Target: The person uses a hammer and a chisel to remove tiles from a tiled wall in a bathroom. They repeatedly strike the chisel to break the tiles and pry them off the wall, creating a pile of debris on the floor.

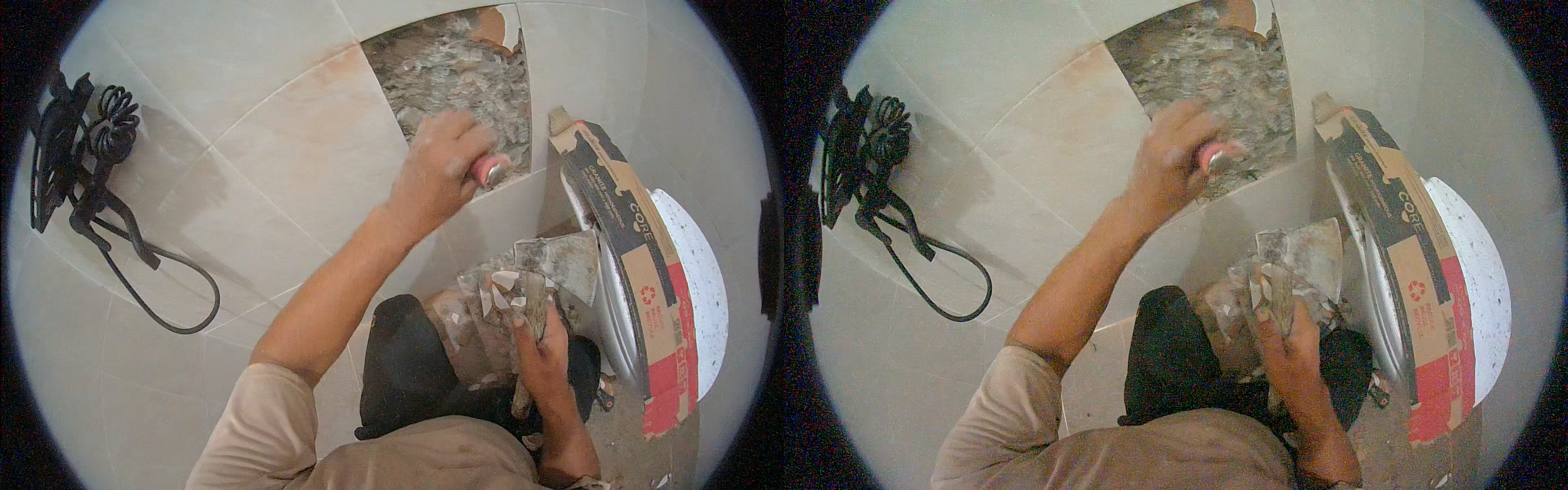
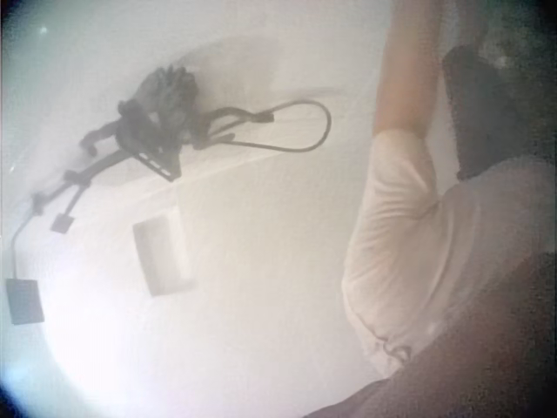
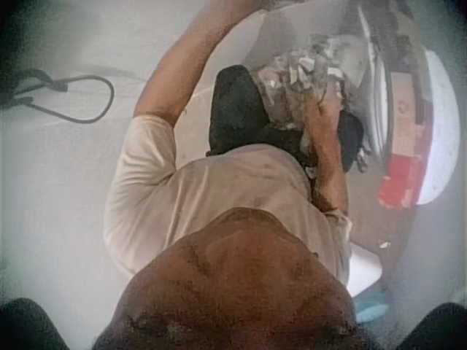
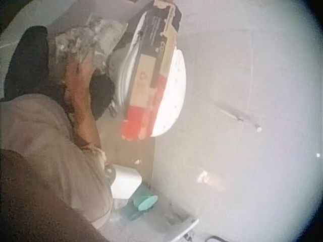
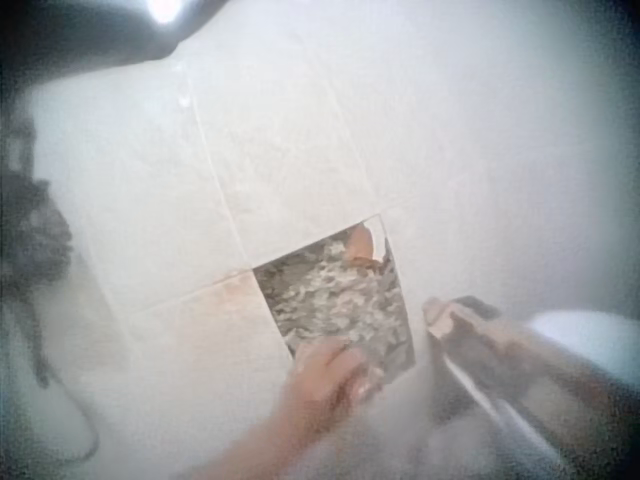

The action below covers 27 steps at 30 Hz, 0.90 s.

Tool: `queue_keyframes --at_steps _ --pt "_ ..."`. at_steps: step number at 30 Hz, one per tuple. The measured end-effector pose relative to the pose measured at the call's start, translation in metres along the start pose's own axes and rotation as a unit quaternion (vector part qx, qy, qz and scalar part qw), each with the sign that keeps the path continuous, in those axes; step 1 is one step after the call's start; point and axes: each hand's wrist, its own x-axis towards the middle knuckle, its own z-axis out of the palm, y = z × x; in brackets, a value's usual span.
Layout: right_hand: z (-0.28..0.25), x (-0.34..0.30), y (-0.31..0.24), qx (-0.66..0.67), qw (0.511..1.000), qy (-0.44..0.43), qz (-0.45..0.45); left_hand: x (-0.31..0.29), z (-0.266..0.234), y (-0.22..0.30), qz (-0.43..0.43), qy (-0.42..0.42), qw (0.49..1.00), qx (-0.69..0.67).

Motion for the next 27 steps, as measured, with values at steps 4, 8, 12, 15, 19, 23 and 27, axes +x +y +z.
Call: queue_keyframes --at_steps 4,8,12,15,19,23,27 --pt "0.003 -0.004 0.005 -0.097 0.995 0.002 -0.034 0.037 -0.01 -0.009 0.057 0.055 0.996 0.034" --pt "0.004 -0.005 -0.007 -0.034 0.999 -0.021 -0.011 0.06 -0.014 -0.019 0.056 0.129 0.989 0.045" --pt "0.001 -0.002 -0.008 -0.061 0.997 -0.035 -0.035 0.07 -0.016 -0.035 0.061 0.136 0.988 0.046" --pt "0.002 0.001 -0.005 -0.057 0.998 -0.028 -0.022 0.073 -0.015 -0.04 0.057 0.164 0.983 0.06" --pt "0.006 0.006 -0.013 -0.07 0.997 0.016 -0.018 0.076 -0.014 -0.036 0.061 0.23 0.97 0.05" --pt "0.004 0.009 -0.023 -0.074 0.997 0.018 -0.027 0.076 -0.011 -0.041 0.047 0.249 0.966 0.044" --pt "0.001 0.015 -0.013 -0.074 0.995 0.028 -0.065 0.079 -0.012 -0.043 0.04 0.265 0.963 0.04"
